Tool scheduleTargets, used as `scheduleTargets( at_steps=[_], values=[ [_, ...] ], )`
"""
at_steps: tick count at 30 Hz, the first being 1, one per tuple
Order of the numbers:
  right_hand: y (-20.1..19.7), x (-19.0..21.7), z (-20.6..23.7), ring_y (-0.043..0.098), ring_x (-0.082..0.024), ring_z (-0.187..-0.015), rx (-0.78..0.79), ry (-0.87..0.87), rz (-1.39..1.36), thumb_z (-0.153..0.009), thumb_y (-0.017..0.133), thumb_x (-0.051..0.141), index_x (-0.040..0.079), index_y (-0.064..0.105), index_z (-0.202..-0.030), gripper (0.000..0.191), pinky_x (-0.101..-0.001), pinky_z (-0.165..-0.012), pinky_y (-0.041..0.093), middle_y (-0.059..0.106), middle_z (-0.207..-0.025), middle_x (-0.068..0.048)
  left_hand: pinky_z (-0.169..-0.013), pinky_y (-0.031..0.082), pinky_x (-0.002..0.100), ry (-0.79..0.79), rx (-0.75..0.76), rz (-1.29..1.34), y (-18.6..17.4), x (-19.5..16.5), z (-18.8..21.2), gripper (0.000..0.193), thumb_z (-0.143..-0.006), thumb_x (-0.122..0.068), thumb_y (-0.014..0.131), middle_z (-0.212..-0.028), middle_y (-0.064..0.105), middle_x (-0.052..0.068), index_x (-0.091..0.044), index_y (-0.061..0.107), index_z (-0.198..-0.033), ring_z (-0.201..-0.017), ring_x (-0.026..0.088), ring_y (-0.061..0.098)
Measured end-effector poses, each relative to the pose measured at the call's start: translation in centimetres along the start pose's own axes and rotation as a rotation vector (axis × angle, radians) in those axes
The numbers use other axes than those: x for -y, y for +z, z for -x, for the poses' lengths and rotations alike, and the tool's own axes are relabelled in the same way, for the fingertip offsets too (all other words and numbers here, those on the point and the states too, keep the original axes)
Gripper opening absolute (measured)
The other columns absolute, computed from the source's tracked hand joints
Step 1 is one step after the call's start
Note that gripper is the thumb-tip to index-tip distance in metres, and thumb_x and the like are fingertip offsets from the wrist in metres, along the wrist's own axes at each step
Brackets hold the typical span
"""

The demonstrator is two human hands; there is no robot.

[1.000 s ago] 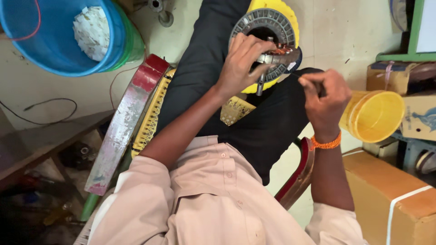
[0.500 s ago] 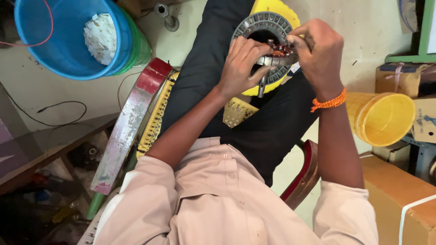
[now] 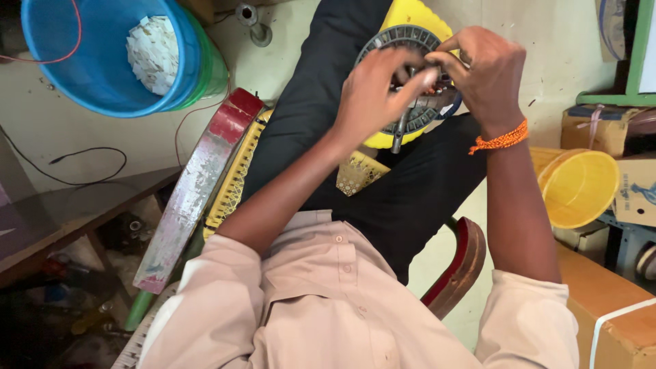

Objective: The person works on a circular electrical component, likely a stator, by hand. They repeatedly insert small white insulating pieces into slots between copper windings, occasionally using a pen-like tool to adjust or mark the component.

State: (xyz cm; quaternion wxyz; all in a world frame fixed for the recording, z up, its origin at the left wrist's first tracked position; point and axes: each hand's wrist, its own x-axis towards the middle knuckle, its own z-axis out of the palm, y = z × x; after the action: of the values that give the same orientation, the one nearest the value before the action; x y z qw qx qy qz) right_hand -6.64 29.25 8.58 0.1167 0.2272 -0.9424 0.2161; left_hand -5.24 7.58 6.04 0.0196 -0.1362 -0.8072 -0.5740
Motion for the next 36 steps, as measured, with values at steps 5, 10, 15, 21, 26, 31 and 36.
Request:
scheduleTargets(
  at_steps=[5, 10, 15, 21, 26, 31, 36],
  values=[
    [-0.4, 1.3, -0.6, 0.063, -0.026, -0.076, -0.012, -0.038, 0.052, -0.097, 0.089, 0.024, 0.004, 0.07, -0.088, 0.029, -0.0351, -0.066, 0.045, 0.064, -0.081, -0.007, -0.074, 0.055, 0.037, -0.192, 0.312, -0.062, -0.1, 0.2, -5.0, 0.026, -0.078, -0.031, 0.081, -0.082, 0.078, 0.005, -0.018, 0.079, -0.101, -0.081, 0.023, 0.074],
    [-2.6, 5.1, -0.4, 0.057, -0.017, -0.07, 0.065, 0.229, -0.236, -0.098, 0.088, 0.013, 0.002, 0.074, -0.092, 0.019, -0.0322, -0.067, 0.044, 0.063, -0.077, -0.006, -0.074, 0.057, 0.033, -0.033, 0.383, 0.191, -0.9, 2.6, -4.5, 0.016, -0.083, -0.015, 0.079, -0.085, 0.078, 0.005, -0.014, 0.08, -0.099, -0.079, 0.019, 0.077],
    [-4.9, 9.5, 0.9, 0.051, -0.009, -0.07, 0.1, 0.411, -0.409, -0.099, 0.082, 0.004, 0.0, 0.075, -0.101, 0.008, -0.0258, -0.064, 0.04, 0.065, -0.081, -0.006, -0.071, 0.055, 0.032, 0.07, 0.404, 0.259, -1.9, 4.1, -3.9, 0.015, -0.084, -0.006, 0.08, -0.082, 0.073, 0.007, -0.011, 0.081, -0.098, -0.077, 0.02, 0.075],
    [-4.4, 12.0, 2.0, 0.052, -0.019, -0.063, 0.053, 0.436, -0.218, -0.093, 0.082, 0.002, -0.001, 0.075, -0.099, 0.01, -0.0301, -0.061, 0.041, 0.059, -0.074, -0.014, -0.076, 0.057, 0.033, 0.1, 0.431, 0.294, -2.2, 3.7, -4.2, 0.016, -0.082, -0.005, 0.079, -0.087, 0.076, 0.006, -0.011, 0.081, -0.097, -0.082, 0.02, 0.076],
    [-2.8, 12.3, 3.8, 0.071, -0.025, -0.084, -0.01, 0.208, -0.242, -0.098, 0.076, -0.003, 0.001, 0.072, -0.106, 0.009, -0.0333, -0.075, 0.055, 0.072, -0.096, -0.014, -0.077, 0.056, 0.034, 0.13, 0.461, 0.261, -2.4, 4.1, -4.1, 0.016, -0.081, -0.004, 0.079, -0.087, 0.076, 0.008, -0.009, 0.081, -0.096, -0.082, 0.023, 0.075],
    [-1.3, 11.8, 5.5, 0.066, -0.031, -0.075, 0.058, 0.097, -0.058, -0.094, 0.075, -0.003, 0.003, 0.073, -0.102, 0.011, -0.0383, -0.067, 0.051, 0.064, -0.086, -0.013, -0.078, 0.058, 0.034, 0.153, 0.426, 0.323, -2.5, 3.8, -4.1, 0.015, -0.082, -0.005, 0.079, -0.088, 0.077, 0.007, -0.008, 0.08, -0.097, -0.083, 0.022, 0.076],
    [0.7, 10.6, 7.7, 0.061, -0.028, -0.066, 0.126, -0.005, 0.058, -0.09, 0.074, 0.0, 0.006, 0.067, -0.092, 0.009, -0.04, -0.062, 0.048, 0.058, -0.079, -0.009, -0.077, 0.056, 0.035, 0.064, 0.239, 0.204, -3.3, 1.1, -1.8, 0.016, -0.09, -0.015, 0.084, -0.087, 0.068, 0.005, -0.011, 0.077, -0.103, -0.082, 0.022, 0.07]
  ],
)
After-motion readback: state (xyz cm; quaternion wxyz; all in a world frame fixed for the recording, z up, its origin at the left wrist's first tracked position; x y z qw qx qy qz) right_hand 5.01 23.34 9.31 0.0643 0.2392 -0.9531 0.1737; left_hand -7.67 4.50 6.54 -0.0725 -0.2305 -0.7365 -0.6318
